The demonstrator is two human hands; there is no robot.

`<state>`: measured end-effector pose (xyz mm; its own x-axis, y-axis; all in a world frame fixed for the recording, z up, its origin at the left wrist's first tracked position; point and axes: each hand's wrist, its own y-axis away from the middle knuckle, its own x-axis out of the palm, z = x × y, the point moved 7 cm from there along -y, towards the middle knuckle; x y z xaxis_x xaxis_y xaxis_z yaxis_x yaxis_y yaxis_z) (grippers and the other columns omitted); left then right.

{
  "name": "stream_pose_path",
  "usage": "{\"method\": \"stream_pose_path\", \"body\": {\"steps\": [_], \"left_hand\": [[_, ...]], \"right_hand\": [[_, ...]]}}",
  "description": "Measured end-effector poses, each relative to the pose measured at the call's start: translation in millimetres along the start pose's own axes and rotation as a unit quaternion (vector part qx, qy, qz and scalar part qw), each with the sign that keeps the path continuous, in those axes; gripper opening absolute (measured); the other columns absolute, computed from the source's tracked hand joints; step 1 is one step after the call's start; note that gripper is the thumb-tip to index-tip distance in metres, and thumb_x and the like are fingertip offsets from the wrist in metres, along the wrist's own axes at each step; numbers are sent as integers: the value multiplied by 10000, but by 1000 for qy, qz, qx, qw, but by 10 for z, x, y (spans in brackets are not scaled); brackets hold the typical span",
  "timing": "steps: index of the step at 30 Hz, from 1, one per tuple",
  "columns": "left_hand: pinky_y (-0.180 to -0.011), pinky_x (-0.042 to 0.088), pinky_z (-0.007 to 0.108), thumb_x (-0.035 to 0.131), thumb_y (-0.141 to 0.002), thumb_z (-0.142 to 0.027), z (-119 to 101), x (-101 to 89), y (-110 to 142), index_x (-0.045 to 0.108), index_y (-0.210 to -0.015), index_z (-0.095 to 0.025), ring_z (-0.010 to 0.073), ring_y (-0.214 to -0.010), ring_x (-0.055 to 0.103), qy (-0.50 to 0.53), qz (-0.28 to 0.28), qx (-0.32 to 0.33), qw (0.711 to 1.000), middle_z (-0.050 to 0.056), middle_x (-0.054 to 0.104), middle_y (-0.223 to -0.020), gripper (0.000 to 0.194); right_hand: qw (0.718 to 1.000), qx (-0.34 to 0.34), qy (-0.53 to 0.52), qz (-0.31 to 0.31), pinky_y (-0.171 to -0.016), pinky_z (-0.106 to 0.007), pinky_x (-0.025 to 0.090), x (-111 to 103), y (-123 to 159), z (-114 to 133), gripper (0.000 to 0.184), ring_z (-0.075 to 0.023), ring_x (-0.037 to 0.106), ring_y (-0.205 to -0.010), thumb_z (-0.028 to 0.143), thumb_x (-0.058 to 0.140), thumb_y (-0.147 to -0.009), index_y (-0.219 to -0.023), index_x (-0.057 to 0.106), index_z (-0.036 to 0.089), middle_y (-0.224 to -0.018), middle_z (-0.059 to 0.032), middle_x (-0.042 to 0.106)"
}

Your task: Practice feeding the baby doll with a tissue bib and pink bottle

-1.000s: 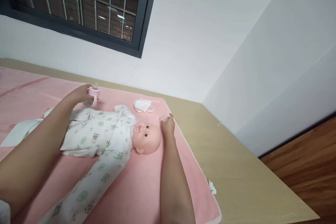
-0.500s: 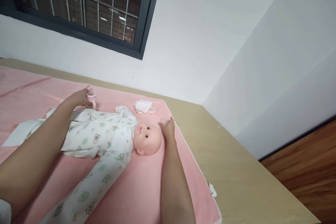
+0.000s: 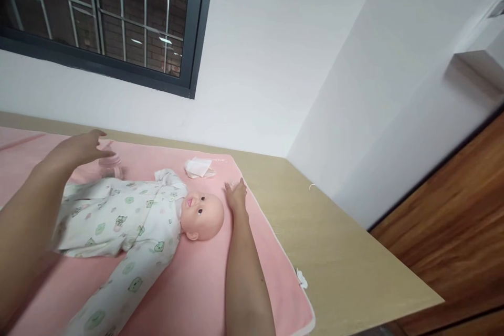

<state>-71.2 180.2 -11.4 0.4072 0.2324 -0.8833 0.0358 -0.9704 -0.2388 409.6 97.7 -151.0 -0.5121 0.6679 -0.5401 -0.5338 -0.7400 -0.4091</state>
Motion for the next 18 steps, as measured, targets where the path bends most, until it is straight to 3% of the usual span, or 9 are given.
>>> {"method": "stream_pose_path", "body": {"steps": [2, 3, 5, 7, 9, 13, 18], "left_hand": [[-795, 463, 376, 585, -833, -430, -458, -52, 183, 480, -1275, -163, 311, -992, 613, 24, -36, 91, 995, 118, 644, -1138, 527], [-799, 466, 358, 550, -861, -444, -717, -1, 287, 502, -1255, -177, 286, -980, 620, 55, -25, 140, 988, 107, 643, -1151, 478], [-804, 469, 329, 519, -876, -432, -1221, 197, 467, 552, -1207, -186, 262, -980, 621, 81, 13, 223, 971, 96, 651, -1134, 414], [-801, 466, 343, 489, -877, -412, -1672, 467, 586, 596, -1156, -186, 283, -1004, 612, 32, 51, 306, 950, 112, 650, -1133, 375], [-834, 454, 366, 483, -859, -433, -2008, 778, 649, 623, -1112, -188, 308, -1032, 598, -4, 129, 371, 920, 128, 649, -1135, 379], [-854, 458, 366, 410, -859, -569, -2362, 1246, 745, 661, -985, -177, 290, -943, 627, 21, 316, 407, 857, 135, 683, -1057, 482], [-815, 500, 353, 497, -708, -762, -2542, 1595, 942, 691, -898, -172, 295, -913, 648, 29, 461, 395, 794, 131, 711, -1021, 650]], "right_hand": [[999, -18, -26, -28, -1090, -556, 274, -31, 22, 76, 770, -374, 361, -1342, 514, 548, -806, -1377, 347, 38, -1392, -301, 397], [998, -30, -28, -42, -1094, -558, 264, -46, 32, 123, 761, -376, 335, -1356, 510, 536, -818, -1384, 335, 44, -1405, -297, 375], [997, -53, -6, -62, -1096, -552, 265, -76, 52, 228, 725, -376, 312, -1363, 499, 502, -846, -1386, 332, 46, -1420, -292, 348], [993, -86, 25, -76, -1092, -540, 280, -110, 83, 359, 656, -362, 330, -1344, 480, 443, -884, -1373, 354, 51, -1412, -274, 370], [987, -132, 36, -81, -1088, -518, 297, -134, 133, 504, 575, -333, 364, -1310, 445, 376, -921, -1355, 386, 67, -1380, -242, 426], [977, -200, 33, -62, -1055, -477, 356, -83, 233, 682, 460, -283, 428, -1243, 318, 334, -939, -1335, 427, 103, -1324, -188, 505], [963, -259, 68, -14, -996, -448, 419, 164, 241, 692, 345, -262, 490, -1136, 151, 387, -877, -1143, 607, 167, -1113, -133, 619]]}}
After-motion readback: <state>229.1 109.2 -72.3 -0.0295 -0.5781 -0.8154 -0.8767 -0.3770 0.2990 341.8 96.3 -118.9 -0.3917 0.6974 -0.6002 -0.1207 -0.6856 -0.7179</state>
